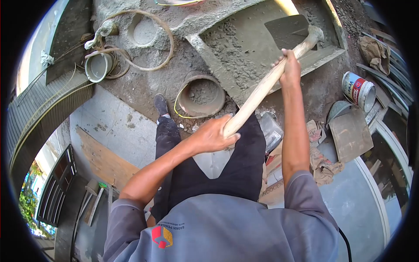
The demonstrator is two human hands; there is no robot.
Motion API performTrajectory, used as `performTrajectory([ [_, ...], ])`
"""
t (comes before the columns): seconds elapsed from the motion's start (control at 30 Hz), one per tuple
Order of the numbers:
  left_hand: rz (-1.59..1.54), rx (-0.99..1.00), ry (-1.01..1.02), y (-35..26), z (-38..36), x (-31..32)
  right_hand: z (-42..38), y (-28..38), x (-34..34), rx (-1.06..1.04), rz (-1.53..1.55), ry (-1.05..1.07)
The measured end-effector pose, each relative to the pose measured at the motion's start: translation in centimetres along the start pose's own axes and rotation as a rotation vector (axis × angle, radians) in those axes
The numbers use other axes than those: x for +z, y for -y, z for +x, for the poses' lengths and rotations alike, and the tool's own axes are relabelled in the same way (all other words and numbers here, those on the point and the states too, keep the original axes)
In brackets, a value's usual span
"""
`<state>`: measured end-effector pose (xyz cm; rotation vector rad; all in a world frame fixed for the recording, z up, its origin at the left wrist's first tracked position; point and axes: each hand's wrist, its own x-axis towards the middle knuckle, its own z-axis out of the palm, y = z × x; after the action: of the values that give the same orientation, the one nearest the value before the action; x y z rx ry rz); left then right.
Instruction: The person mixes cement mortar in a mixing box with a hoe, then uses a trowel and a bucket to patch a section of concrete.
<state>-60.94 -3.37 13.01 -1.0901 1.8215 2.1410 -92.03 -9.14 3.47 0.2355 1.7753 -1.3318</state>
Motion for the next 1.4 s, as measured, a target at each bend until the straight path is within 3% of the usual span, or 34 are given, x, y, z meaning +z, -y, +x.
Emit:
performTrajectory([
  [0.07, 0.014, 0.008, -0.016, -3.2, 8.4, 0.3, 10.0, 3.3, -0.7, 0.001, -0.015, 0.079],
  [0.13, -0.177, 0.02, 0.024, -4.6, 15.2, 0.1, 18.6, 5.0, -0.2, 0.035, -0.049, 0.116],
  [0.27, -0.401, -0.194, 0.008, -4.6, 20.9, 0.7, 27.3, 0.9, 1.5, 0.124, -0.231, 0.156],
  [0.47, -0.674, -0.485, -0.156, -5.1, 13.1, 5.0, 17.9, -10.2, 2.9, 0.302, -0.528, 0.294],
  [0.6, -0.676, -0.576, -0.242, -5.7, 9.5, 5.2, 15.5, -14.9, 3.3, 0.403, -0.461, 0.367],
  [0.73, -0.613, -0.511, -0.186, -9.7, 10.5, 5.8, 15.3, -12.4, 1.1, 0.451, -0.464, 0.374],
  [0.97, -0.494, -0.303, -0.106, -14.6, 12.3, 7.2, 15.9, -8.0, -2.6, 0.553, -0.205, 0.422],
  [1.07, -0.388, -0.24, -0.129, -16.3, 12.1, 7.9, 9.2, -2.3, -3.7, 0.32, -0.161, 0.455],
  [1.27, -0.461, -0.212, -0.037, -20.2, 7.4, 7.5, 2.0, 2.2, -4.3, 0.257, -0.075, 0.43],
  [1.4, -0.424, -0.224, 0.03, -20.6, 0.9, 7.0, 0.2, 1.5, -3.7, 0.487, -0.057, 0.396],
])
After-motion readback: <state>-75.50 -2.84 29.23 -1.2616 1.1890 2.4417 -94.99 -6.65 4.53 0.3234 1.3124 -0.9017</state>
